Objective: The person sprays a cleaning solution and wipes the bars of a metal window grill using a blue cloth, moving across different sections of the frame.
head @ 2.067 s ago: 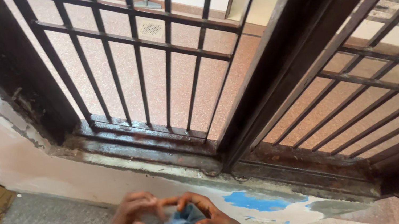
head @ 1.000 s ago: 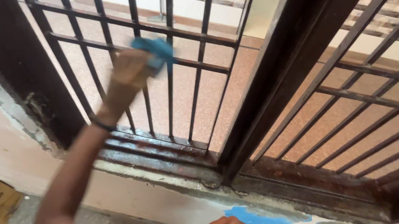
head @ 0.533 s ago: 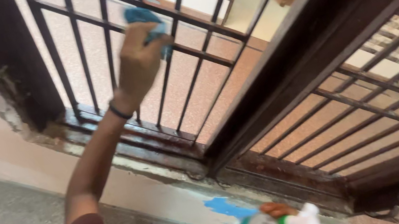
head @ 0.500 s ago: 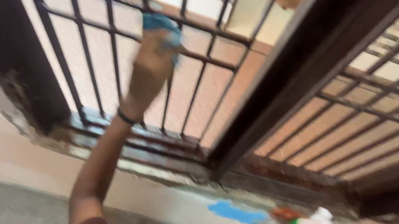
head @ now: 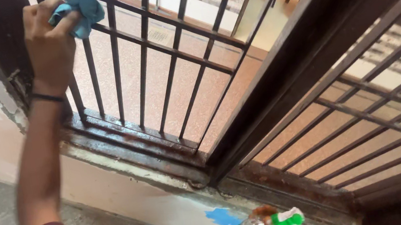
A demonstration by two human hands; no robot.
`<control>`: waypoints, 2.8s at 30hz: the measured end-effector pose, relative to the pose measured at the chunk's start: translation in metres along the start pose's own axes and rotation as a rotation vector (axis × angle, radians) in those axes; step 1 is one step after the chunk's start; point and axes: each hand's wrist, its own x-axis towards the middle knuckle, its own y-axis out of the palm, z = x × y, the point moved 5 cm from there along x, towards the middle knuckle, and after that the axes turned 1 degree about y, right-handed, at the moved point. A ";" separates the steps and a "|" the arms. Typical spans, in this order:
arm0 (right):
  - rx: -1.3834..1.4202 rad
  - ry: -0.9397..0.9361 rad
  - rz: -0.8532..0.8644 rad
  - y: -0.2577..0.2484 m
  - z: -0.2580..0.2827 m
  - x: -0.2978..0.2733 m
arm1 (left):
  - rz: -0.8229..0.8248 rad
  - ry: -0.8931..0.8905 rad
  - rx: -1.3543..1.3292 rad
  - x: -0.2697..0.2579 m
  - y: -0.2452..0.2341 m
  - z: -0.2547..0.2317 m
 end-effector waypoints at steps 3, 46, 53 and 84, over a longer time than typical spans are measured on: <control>-0.021 -0.120 -0.184 0.016 0.025 -0.013 | -0.180 -0.156 -0.077 -0.001 0.022 -0.039; -0.105 -0.077 -0.076 0.042 0.014 -0.043 | -0.050 -0.795 -0.435 -0.127 0.048 -0.029; -0.192 -0.034 -0.035 0.050 0.017 -0.043 | -0.300 -0.497 -0.457 -0.032 0.009 -0.003; -0.027 -0.061 -0.215 0.095 0.061 -0.052 | -0.069 -0.835 -0.640 -0.189 0.092 -0.070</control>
